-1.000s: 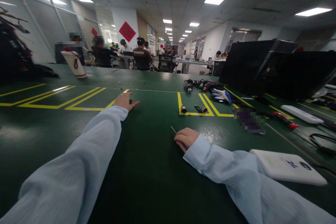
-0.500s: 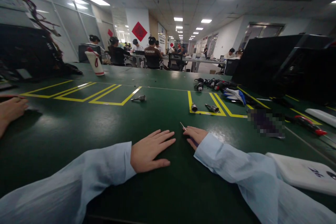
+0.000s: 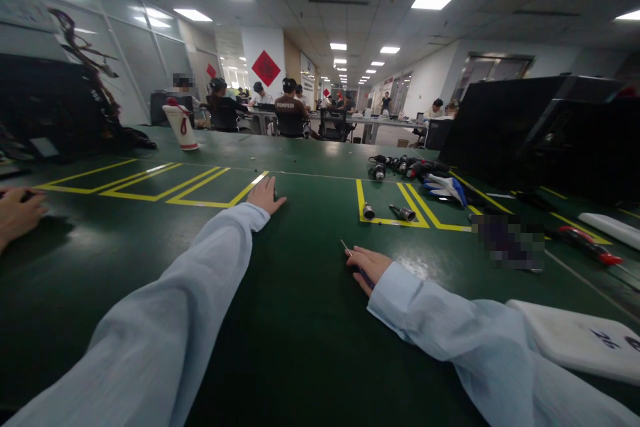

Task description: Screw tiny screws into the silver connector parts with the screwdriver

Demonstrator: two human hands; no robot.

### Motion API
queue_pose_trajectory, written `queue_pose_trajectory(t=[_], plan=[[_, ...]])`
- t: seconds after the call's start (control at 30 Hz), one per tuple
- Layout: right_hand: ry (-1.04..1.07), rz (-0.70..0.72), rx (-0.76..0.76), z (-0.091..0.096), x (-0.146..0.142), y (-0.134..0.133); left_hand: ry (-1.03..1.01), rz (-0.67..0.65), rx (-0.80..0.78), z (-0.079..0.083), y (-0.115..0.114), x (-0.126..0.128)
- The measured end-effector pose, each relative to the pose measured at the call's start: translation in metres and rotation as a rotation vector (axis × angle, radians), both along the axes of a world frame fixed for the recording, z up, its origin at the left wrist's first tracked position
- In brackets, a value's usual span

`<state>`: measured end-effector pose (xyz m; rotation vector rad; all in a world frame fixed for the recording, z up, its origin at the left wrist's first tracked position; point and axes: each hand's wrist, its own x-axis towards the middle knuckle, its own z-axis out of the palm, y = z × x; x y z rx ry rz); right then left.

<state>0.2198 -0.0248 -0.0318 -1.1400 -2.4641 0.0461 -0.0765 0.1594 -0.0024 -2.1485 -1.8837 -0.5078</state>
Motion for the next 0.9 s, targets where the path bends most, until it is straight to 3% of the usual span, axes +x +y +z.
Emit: queue_pose_trajectory(t=[0.13,0.27,0.33,0.43,0.5,0.57,0.63,0.73,0.9], plan=[[0.017,0.009,0.028,-0.003,0.000,0.001,-0.023,0.065,-0.069,0.003,0.010,0.004],[0.033,0.031,0.069,-0.004,0.002,0.001,-0.044,0.013,-0.053,0.004,-0.005,0.009],[0.065,0.064,0.111,-0.001,0.003,-0.002,-0.067,-0.067,-0.028,0.001,-0.027,0.017],[0.184,0.141,0.244,0.009,0.003,-0.011,-0.256,-0.446,0.071,-0.004,-0.078,0.035],[0.283,0.187,0.331,0.019,0.002,-0.020,-0.366,-0.656,0.036,-0.006,-0.117,0.048],[0.347,0.224,0.365,0.028,0.000,-0.032,-0.463,-0.766,-0.055,-0.004,-0.151,0.060],[0.376,0.274,0.388,0.035,-0.003,-0.044,-0.516,-0.788,-0.136,-0.001,-0.174,0.067],[0.352,0.362,0.380,0.040,-0.010,-0.057,-0.471,-0.801,-0.153,0.006,-0.186,0.073],[0.305,0.428,0.312,0.038,-0.017,-0.060,-0.384,-0.862,-0.145,0.009,-0.184,0.075]])
